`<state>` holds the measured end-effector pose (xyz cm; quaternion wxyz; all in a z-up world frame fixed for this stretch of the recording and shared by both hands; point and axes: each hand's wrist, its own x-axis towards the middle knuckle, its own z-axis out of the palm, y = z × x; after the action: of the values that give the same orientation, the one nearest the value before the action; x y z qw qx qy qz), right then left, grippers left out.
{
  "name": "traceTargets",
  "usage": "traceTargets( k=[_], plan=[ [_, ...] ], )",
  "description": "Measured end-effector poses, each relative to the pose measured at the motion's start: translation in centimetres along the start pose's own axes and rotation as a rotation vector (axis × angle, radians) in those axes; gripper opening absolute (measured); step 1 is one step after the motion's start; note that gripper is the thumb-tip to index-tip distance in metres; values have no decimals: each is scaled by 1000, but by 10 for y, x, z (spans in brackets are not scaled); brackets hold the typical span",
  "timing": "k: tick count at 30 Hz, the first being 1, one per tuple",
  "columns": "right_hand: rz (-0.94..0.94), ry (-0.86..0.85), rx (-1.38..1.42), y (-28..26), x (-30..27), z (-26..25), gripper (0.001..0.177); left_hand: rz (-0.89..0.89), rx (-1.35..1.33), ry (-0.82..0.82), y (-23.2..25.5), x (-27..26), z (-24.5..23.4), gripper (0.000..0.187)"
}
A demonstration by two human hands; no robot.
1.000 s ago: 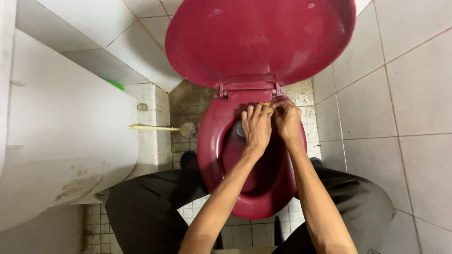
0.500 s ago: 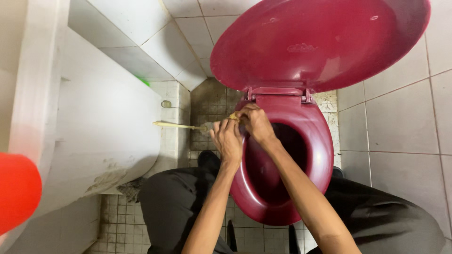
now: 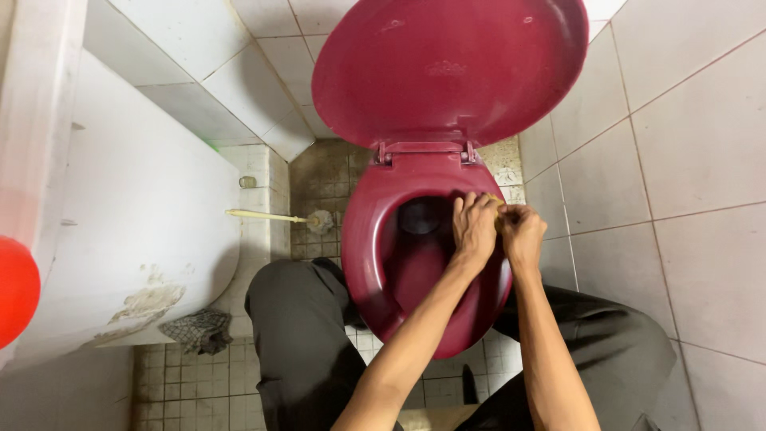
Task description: The person sits on the floor in front of a toilet and scrubs the rim and seat with a sponge. They then use a cloth and a spray bottle to wipe the toilet seat and rim.
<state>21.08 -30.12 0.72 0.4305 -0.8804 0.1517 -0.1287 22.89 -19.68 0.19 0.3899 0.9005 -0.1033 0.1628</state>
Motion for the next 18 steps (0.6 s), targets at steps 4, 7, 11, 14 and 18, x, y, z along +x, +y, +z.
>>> traceTargets(
  k=[4, 7, 11, 14, 18],
  plan=[
    [103, -10, -71, 16, -44, -28, 10, -7, -38, -129, 25, -47, -9, 15],
    [176, -70, -40, 16, -86, -36, 9, 3, -37, -156, 29, -91, -35, 17],
    [125, -148, -76, 5, -147, -38, 11, -50, -44, -201, 32, -152, -77, 23],
    [205, -296, -99, -2, -184, -33, 12, -108, -15, -243, 25, -192, -107, 21],
    [205, -535, -59, -13, -214, -13, 12, -169, 99, -374, 2, -219, -137, 8]
  ],
)
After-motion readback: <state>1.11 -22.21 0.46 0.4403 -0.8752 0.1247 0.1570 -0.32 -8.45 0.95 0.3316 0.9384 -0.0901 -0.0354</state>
